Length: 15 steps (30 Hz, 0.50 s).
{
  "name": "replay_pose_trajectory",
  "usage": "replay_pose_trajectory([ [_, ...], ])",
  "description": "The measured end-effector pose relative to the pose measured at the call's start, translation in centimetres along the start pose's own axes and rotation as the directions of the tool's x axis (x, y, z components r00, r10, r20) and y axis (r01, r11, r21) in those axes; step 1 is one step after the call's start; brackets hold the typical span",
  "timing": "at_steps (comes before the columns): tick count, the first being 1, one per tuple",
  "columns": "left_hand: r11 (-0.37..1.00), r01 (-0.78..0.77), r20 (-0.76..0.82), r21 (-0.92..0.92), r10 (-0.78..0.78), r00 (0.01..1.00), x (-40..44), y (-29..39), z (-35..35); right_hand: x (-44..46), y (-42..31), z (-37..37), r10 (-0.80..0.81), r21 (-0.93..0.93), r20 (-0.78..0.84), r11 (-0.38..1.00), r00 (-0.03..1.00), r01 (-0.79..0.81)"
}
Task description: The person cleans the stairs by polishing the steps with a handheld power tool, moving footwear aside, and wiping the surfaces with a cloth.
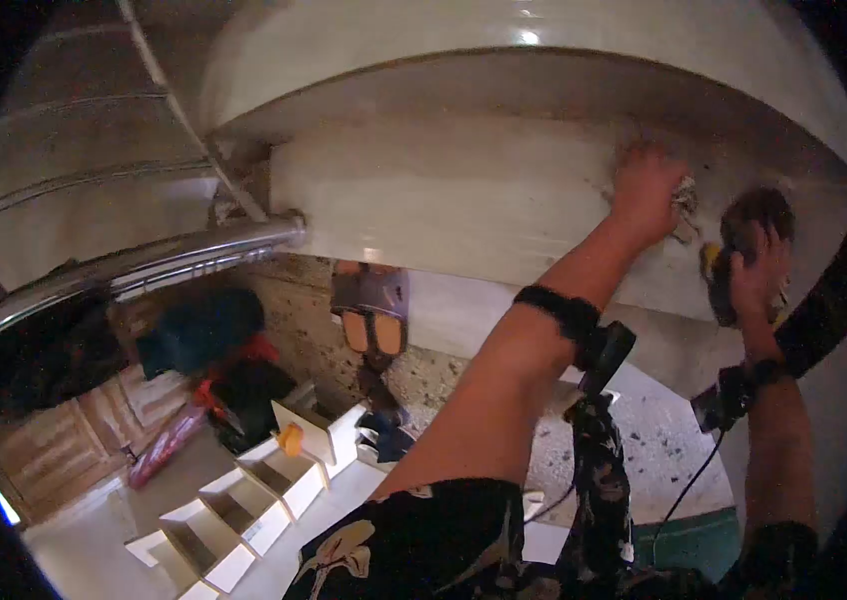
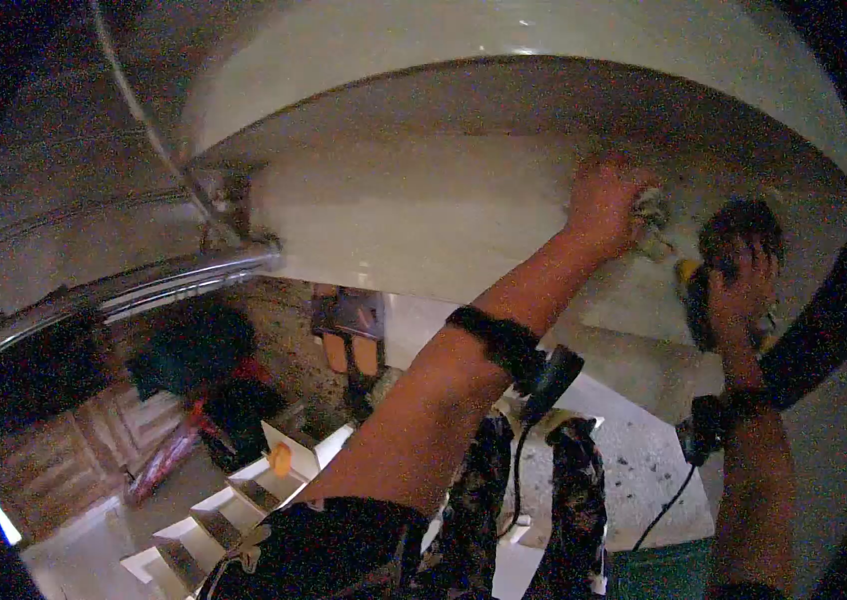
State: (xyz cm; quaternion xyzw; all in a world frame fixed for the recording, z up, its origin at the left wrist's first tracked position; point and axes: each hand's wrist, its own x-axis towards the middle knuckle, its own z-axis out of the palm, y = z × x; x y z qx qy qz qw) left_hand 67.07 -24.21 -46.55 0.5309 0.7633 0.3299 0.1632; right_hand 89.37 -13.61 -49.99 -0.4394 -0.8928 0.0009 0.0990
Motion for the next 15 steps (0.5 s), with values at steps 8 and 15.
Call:
replay_pose_trajectory([
  [8,0.93,0.314,-0.477,-0.193,-0.369,0.798,-14.0,-18.9,-20.4,-0.9,1.4,1.0,-0.036,-0.17,-0.002,0.985,0.999,0.036],
  [15,0.662,0.73,-0.704,0.168,-0.438,0.559,-10.1,-23.2,-18.9,-0.5,0.4,-0.1,-0.032,-0.174,0.013,0.984,0.999,0.034],
])
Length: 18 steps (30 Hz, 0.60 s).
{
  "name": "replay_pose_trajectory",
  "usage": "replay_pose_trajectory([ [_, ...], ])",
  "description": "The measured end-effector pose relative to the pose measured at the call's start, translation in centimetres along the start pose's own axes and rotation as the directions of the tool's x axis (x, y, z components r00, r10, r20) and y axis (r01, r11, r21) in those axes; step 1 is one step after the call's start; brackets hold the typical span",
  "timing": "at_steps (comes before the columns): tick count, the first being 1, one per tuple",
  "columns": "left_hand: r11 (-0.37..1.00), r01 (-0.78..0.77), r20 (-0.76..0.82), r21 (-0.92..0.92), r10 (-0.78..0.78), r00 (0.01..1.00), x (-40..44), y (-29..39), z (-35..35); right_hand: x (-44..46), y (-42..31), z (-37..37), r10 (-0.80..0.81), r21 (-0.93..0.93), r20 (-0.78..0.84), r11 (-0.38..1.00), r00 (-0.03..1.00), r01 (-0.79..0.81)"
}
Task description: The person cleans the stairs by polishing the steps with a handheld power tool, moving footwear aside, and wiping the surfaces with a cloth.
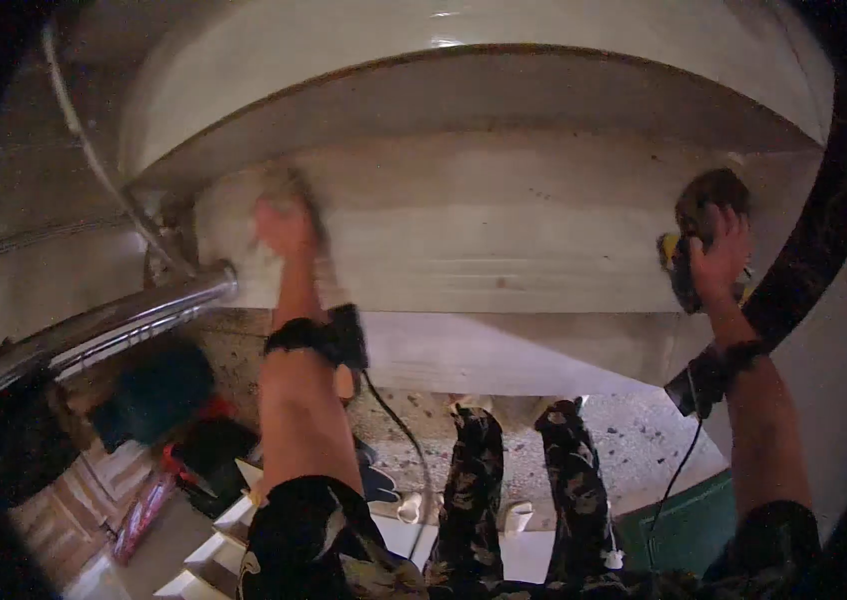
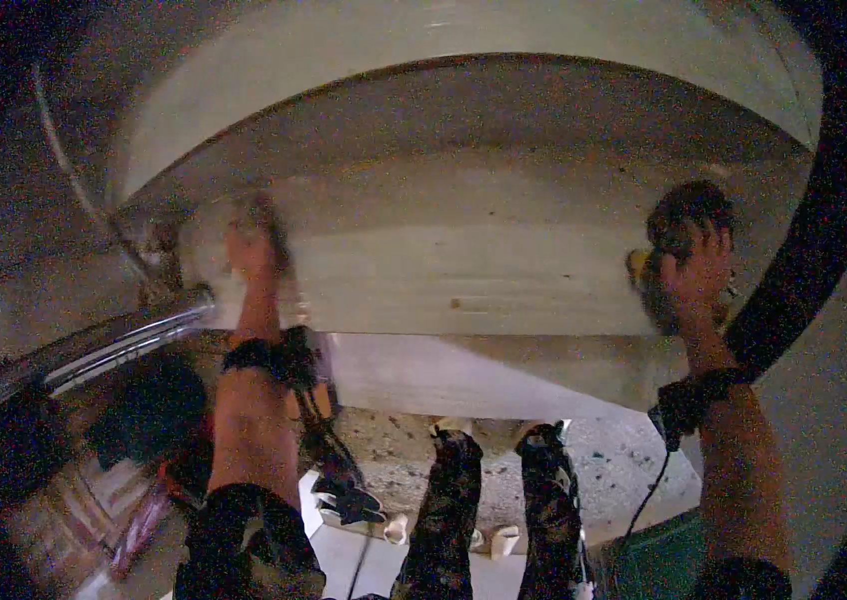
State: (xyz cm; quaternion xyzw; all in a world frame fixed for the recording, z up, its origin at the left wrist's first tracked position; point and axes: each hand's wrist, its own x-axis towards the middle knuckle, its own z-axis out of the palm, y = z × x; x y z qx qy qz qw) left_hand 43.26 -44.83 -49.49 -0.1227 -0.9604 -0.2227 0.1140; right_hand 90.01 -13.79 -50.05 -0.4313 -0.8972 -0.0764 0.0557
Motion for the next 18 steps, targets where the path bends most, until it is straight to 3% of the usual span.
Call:
replay_pose_trajectory([
  [1,0.934,-0.328,-0.082,-0.142,0.319,0.944,-1.6,0.5,4.1,0.0,0.1,0.0,-0.001,0.008,-0.004,1.0,1.0,0.001],
  [2,0.922,-0.308,0.063,-0.235,0.331,0.941,-5.1,7.1,3.6,0.2,0.1,-0.1,-0.001,0.022,-0.015,1.0,1.0,0.001],
  [3,0.842,-0.473,-0.063,-0.26,0.474,0.878,-9.0,10.2,6.6,0.3,-0.2,-0.4,0.002,0.017,-0.013,1.0,1.0,-0.002],
  [4,0.79,-0.438,0.088,-0.43,0.519,0.85,-12.3,14.3,7.3,0.3,-0.6,-0.7,0.04,0.009,0.015,0.999,0.999,-0.04],
  [5,0.759,-0.448,0.056,-0.473,0.533,0.844,-15.3,18.6,7.6,0.3,-0.8,-0.9,0.079,0.003,0.04,0.997,0.996,-0.08],
  [6,0.738,-0.418,0.189,-0.529,0.583,0.79,-17.5,22.1,7.8,0.3,-0.5,-0.9,0.084,0.003,0.036,0.996,0.996,-0.084],
  [7,0.669,-0.431,0.169,-0.606,0.638,0.752,-19.7,24.8,8.4,0.3,-0.4,-0.8,0.059,0.027,0.008,0.998,0.998,-0.059],
  [9,0.633,-0.183,0.511,-0.753,0.736,0.444,-21.2,28.8,6.7,0.2,-0.4,-0.6,0.037,0.051,-0.02,0.998,0.999,-0.036],
  [11,0.575,0.121,0.578,-0.809,0.741,0.342,-21.8,30.4,4.8,0.1,-0.4,-0.4,0.066,0.103,-0.015,0.993,0.998,-0.064],
  [12,0.581,0.12,0.583,-0.805,0.736,0.344,-21.5,30.0,3.4,0.2,-0.2,-0.3,0.064,0.109,-0.012,0.992,0.998,-0.062],
  [14,0.2,-0.031,0.126,-0.979,0.723,0.68,-19.4,25.9,-0.7,0.1,-0.3,-0.3,0.032,0.07,-0.035,0.997,0.999,-0.029],
  [15,0.203,-0.081,0.085,-0.976,0.695,0.714,-17.6,22.5,-2.8,0.0,-0.6,-0.4,0.022,0.082,-0.017,0.996,1.0,-0.021],
  [16,0.268,-0.098,0.104,-0.958,0.649,0.754,-15.8,19.4,-4.7,-0.1,-0.7,-0.7,0.017,0.096,-0.027,0.995,0.999,-0.014],
  [18,0.677,-0.166,0.327,-0.717,0.537,0.778,-12.8,11.0,-7.0,0.3,-0.2,-0.6,0.013,0.099,-0.042,0.995,0.999,-0.009],
])
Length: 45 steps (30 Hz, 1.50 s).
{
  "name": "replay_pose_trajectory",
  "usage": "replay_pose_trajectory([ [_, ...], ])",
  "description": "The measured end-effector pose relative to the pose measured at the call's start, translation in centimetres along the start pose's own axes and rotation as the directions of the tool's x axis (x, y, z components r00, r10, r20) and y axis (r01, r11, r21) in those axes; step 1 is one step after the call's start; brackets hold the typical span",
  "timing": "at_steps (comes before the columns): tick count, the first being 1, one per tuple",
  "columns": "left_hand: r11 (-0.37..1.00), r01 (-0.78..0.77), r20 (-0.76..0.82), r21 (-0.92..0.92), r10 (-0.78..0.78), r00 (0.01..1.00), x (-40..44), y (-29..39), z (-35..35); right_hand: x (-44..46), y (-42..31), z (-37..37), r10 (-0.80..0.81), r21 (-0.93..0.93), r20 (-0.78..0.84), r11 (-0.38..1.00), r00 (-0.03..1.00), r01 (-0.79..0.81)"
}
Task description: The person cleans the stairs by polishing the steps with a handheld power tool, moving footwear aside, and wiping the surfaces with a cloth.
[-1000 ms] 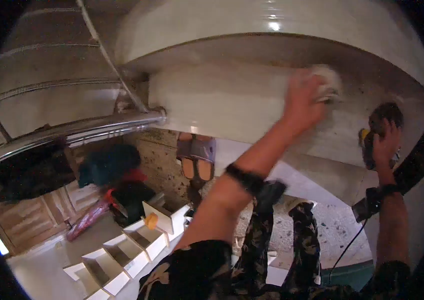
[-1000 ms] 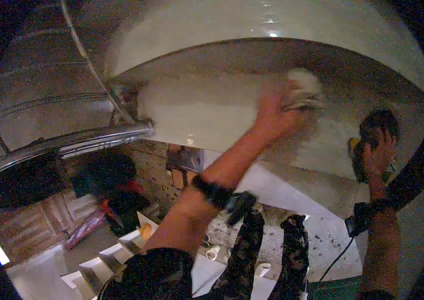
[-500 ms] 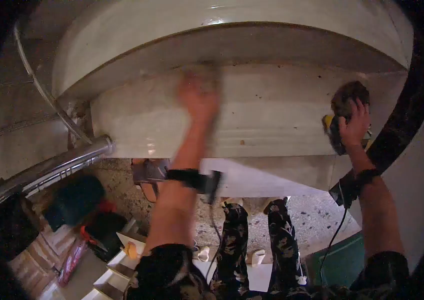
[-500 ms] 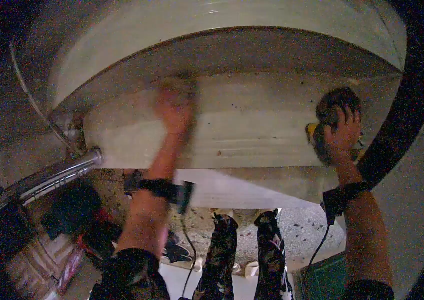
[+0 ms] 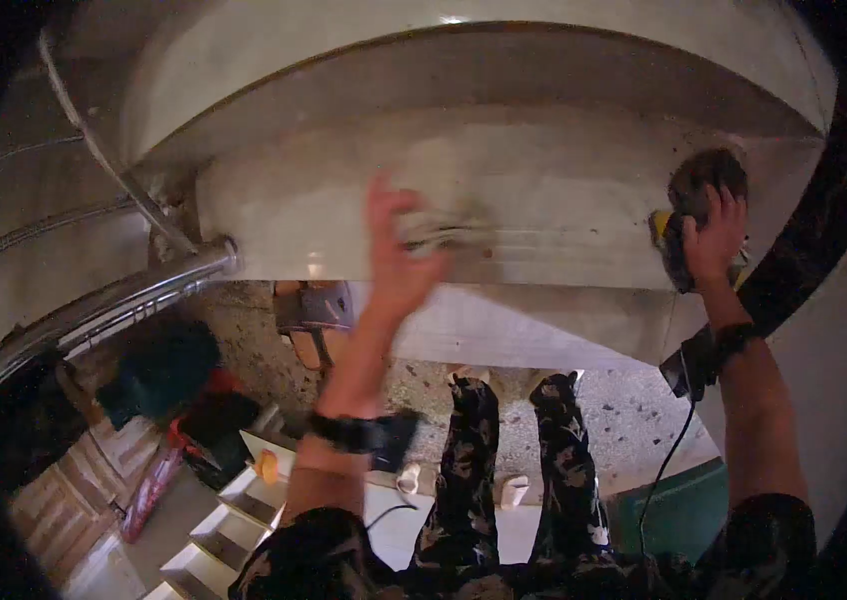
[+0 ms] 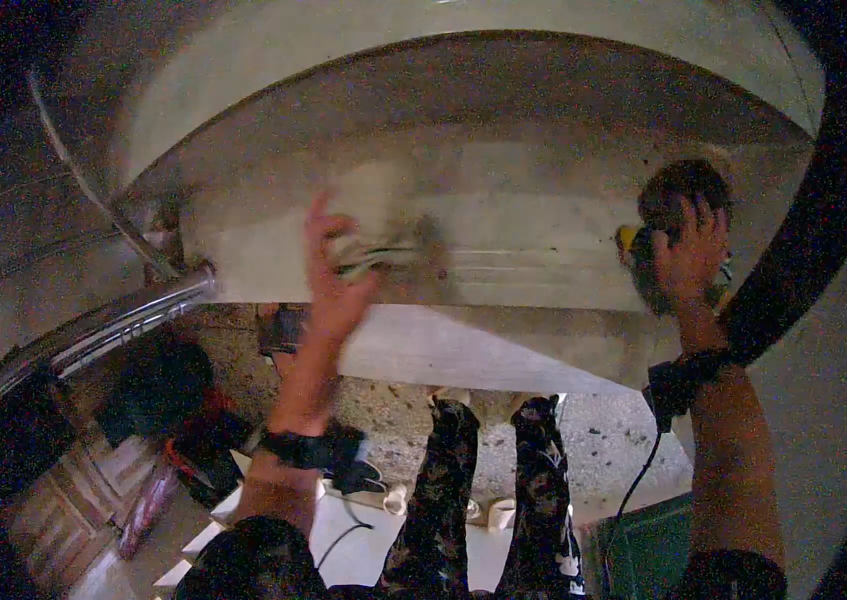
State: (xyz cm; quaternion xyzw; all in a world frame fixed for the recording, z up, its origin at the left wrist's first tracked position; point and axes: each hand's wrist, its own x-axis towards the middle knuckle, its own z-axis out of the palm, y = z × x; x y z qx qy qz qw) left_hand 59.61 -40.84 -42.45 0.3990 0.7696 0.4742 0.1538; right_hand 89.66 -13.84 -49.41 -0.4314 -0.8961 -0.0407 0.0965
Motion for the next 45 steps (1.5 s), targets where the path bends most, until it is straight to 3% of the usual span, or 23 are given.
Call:
replay_pose_trajectory([
  [4,0.965,0.255,0.005,0.059,-0.256,0.967,-3.9,-7.6,-2.7,-0.1,0.2,0.6,0.022,-0.025,0.052,0.999,0.998,-0.021],
  [6,0.85,0.125,-0.121,0.512,-0.072,0.99,-4.8,-7.7,1.2,-0.4,0.1,0.4,0.016,-0.025,0.039,1.0,0.999,-0.015],
  [10,0.943,-0.242,0.104,0.229,0.224,0.969,-4.8,-1.4,13.4,-0.1,-0.5,-0.1,0.013,-0.044,-0.018,0.999,1.0,-0.013],
  [14,0.935,-0.249,0.277,-0.254,0.317,0.907,-3.7,4.3,20.5,0.2,-0.1,0.0,0.025,-0.067,0.087,0.998,0.996,-0.019],
  [18,0.901,-0.409,-0.006,-0.142,0.413,0.911,0.1,9.9,16.8,-1.0,8.9,7.4,-0.262,0.045,0.023,0.964,0.965,0.261],
  [19,0.909,-0.401,-0.011,-0.117,0.403,0.915,0.2,9.1,16.5,-2.1,10.2,9.5,-0.032,0.388,0.059,0.922,0.998,0.007],
  [21,0.95,-0.259,0.094,-0.173,0.277,0.956,0.9,7.8,16.3,-2.3,8.2,8.6,0.153,0.667,0.172,0.708,0.973,-0.229],
  [22,0.963,-0.258,0.104,-0.08,0.266,0.958,0.5,7.3,14.7,-1.2,6.7,6.6,0.058,0.352,0.084,0.932,0.995,-0.084],
  [23,0.968,-0.25,0.117,0.01,0.247,0.962,-0.6,6.7,12.4,-0.3,5.7,4.9,-0.059,-0.031,0.036,0.998,0.998,0.061],
  [25,0.985,-0.153,-0.067,-0.081,0.148,0.987,-5.6,2.0,6.7,-0.1,5.0,3.9,-0.086,-0.077,0.015,0.993,0.996,0.087],
  [26,0.976,0.122,-0.201,-0.182,-0.159,0.967,-9.2,-0.1,3.4,0.0,4.7,3.6,-0.108,-0.131,-0.004,0.986,0.994,0.107],
  [27,0.862,0.384,-0.322,-0.332,-0.486,0.812,-12.6,-2.5,0.8,0.2,4.8,3.4,-0.119,-0.128,-0.002,0.985,0.993,0.118],
  [28,0.805,0.519,-0.375,-0.286,-0.593,0.713,-16.4,-7.1,-2.2,0.5,5.2,3.4,-0.041,-0.139,0.076,0.989,0.996,0.051],
  [30,0.73,0.662,-0.506,0.169,-0.513,0.694,-25.4,-18.4,-8.6,0.8,7.4,4.7,0.024,-0.16,0.162,0.987,0.987,0.002],
  [32,0.604,0.623,-0.581,0.496,-0.302,0.756,-29.7,-25.7,-11.9,1.4,10.6,6.8,-0.097,0.354,0.122,0.934,0.988,0.048],
  [33,0.532,0.598,-0.606,0.599,-0.186,0.773,-30.5,-28.0,-13.1,1.4,10.5,6.9,-0.109,0.35,0.123,0.935,0.986,0.059],
  [36,0.351,0.767,-0.635,0.537,-0.43,0.641,-25.2,-25.8,-13.7,1.7,12.9,7.2,-0.113,0.187,0.044,0.977,0.993,0.103],
  [38,0.57,0.746,-0.621,0.343,-0.459,0.636,-23.5,-25.6,-13.8,2.5,18.1,9.3,-0.286,-0.38,-0.048,0.892,0.957,0.247],
  [39,0.568,0.751,-0.618,0.338,-0.468,0.632,-23.8,-26.3,-13.6,2.5,17.5,8.8,-0.291,-0.385,-0.041,0.887,0.956,0.253],
  [41,0.367,0.928,-0.617,0.07,-0.715,0.329,-24.1,-27.2,-13.7,3.0,15.8,7.6,-0.194,-0.198,0.002,0.962,0.981,0.19],
  [42,0.367,0.928,-0.617,0.071,-0.714,0.33,-25.0,-27.0,-13.6,2.9,15.1,7.1,-0.193,-0.197,0.003,0.962,0.981,0.189],
  [44,0.564,0.805,-0.653,0.183,-0.542,0.528,-27.9,-25.1,-13.3,2.4,13.4,6.6,-0.205,-0.02,-0.02,0.979,0.979,0.204],
  [45,0.615,0.787,-0.638,0.052,-0.586,0.5,-29.6,-24.2,-13.1,2.3,12.4,6.2,-0.202,-0.01,-0.02,0.979,0.979,0.201],
])
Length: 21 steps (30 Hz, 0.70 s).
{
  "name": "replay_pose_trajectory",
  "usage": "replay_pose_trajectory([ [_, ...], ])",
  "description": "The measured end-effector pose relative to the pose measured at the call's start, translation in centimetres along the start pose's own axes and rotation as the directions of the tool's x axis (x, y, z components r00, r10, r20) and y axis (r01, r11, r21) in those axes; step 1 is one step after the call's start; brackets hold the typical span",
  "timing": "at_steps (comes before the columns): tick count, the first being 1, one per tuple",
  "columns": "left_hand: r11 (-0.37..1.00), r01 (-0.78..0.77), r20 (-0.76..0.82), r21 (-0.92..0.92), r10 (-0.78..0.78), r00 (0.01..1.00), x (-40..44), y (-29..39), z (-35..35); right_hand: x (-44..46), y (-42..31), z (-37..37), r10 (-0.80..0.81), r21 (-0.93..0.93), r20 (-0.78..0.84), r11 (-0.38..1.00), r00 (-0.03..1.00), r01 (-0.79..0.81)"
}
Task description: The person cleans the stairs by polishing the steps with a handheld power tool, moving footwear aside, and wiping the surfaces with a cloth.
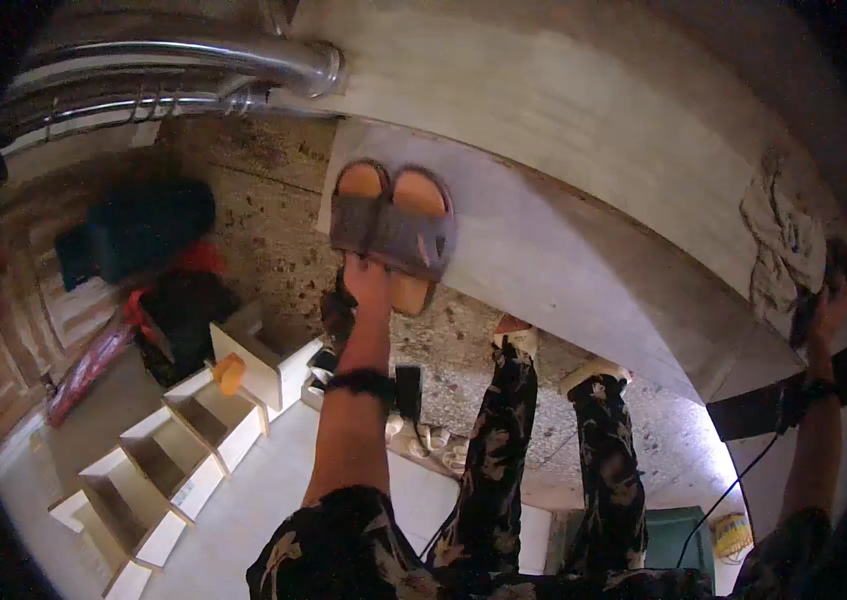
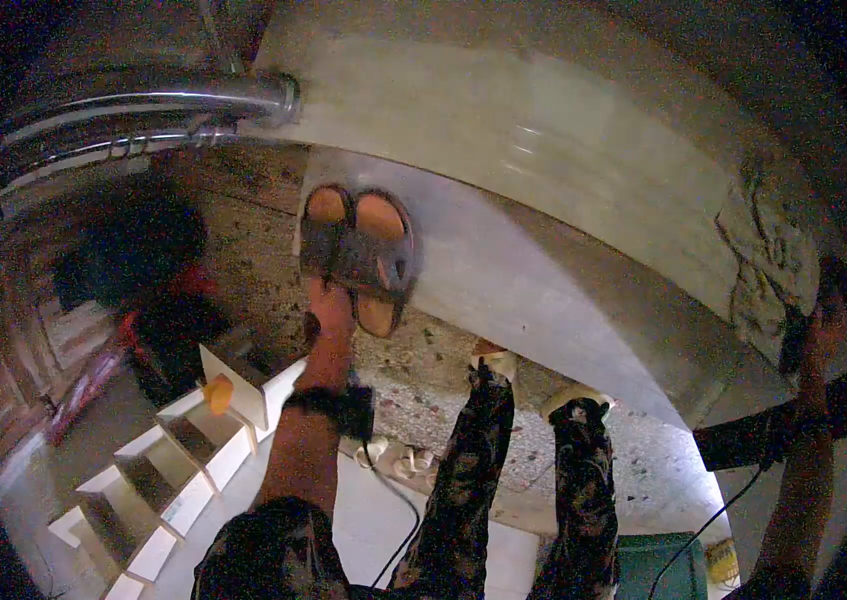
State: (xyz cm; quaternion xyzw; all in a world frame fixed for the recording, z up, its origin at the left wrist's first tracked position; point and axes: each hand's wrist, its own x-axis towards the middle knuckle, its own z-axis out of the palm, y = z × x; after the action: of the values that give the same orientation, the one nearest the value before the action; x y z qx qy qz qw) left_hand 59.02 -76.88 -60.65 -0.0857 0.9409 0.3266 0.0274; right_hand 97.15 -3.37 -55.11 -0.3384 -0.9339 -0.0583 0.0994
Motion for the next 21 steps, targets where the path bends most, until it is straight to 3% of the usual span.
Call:
replay_pose_trajectory([
  [3,0.953,0.149,0.119,-0.264,-0.121,0.986,-4.9,-5.7,-2.8,-0.2,-1.4,-0.5,0.067,0.099,0.078,0.992,0.995,-0.075],
  [5,0.964,0.263,0.072,0.033,-0.265,0.962,-7.9,-2.6,-5.3,-0.2,0.1,0.2,0.076,-0.217,0.069,0.974,0.995,-0.06],
  [6,0.969,0.245,0.081,0.027,-0.247,0.966,-9.3,-3.3,-6.4,-0.4,1.1,0.6,0.082,-0.216,0.067,0.974,0.994,-0.065],
  [8,0.945,0.095,0.124,0.314,-0.14,0.982,-9.8,1.2,-9.0,-0.6,1.0,1.0,0.088,-0.372,-0.008,0.924,0.996,-0.085],
  [9,0.814,-0.035,0.167,0.58,-0.076,0.983,-10.1,6.2,-10.8,-0.5,0.3,0.9,0.1,-0.413,-0.049,0.904,0.994,-0.111],
  [11,0.884,-0.313,0.148,0.347,0.278,0.949,-9.7,7.4,-12.7,-0.1,-7.1,-4.3,-0.019,-0.04,-0.027,0.999,0.999,0.018],
  [12,0.873,-0.344,0.123,0.346,0.321,0.939,-8.6,8.7,-13.0,-0.4,-6.7,-3.5,0.009,-0.019,-0.064,1.0,0.998,-0.01],
  [14,0.942,-0.32,0.124,-0.096,0.331,0.936,-6.6,12.1,-13.8,-1.0,-5.5,-1.2,0.087,-0.042,-0.022,0.995,0.996,-0.088],
  [15,0.93,-0.357,0.108,-0.091,0.366,0.925,-5.3,13.9,-14.1,-0.8,-6.5,-1.6,0.113,-0.019,-0.045,0.993,0.993,-0.114],
  [18,0.904,-0.35,0.103,-0.246,0.383,0.918,-2.1,23.0,-14.0,-0.9,-8.6,-3.4,0.26,-0.122,0.117,0.961,0.958,-0.246],
  [19,0.894,-0.374,0.093,-0.247,0.406,0.909,-0.7,25.2,-13.4,-1.9,-7.4,-1.7,0.212,-0.132,0.012,0.969,0.977,-0.209],
  [21,0.838,-0.153,0.161,-0.523,0.274,0.948,1.4,28.7,-12.7,-1.5,-7.4,-1.6,0.169,-0.143,-0.109,0.973,0.98,-0.184],
])
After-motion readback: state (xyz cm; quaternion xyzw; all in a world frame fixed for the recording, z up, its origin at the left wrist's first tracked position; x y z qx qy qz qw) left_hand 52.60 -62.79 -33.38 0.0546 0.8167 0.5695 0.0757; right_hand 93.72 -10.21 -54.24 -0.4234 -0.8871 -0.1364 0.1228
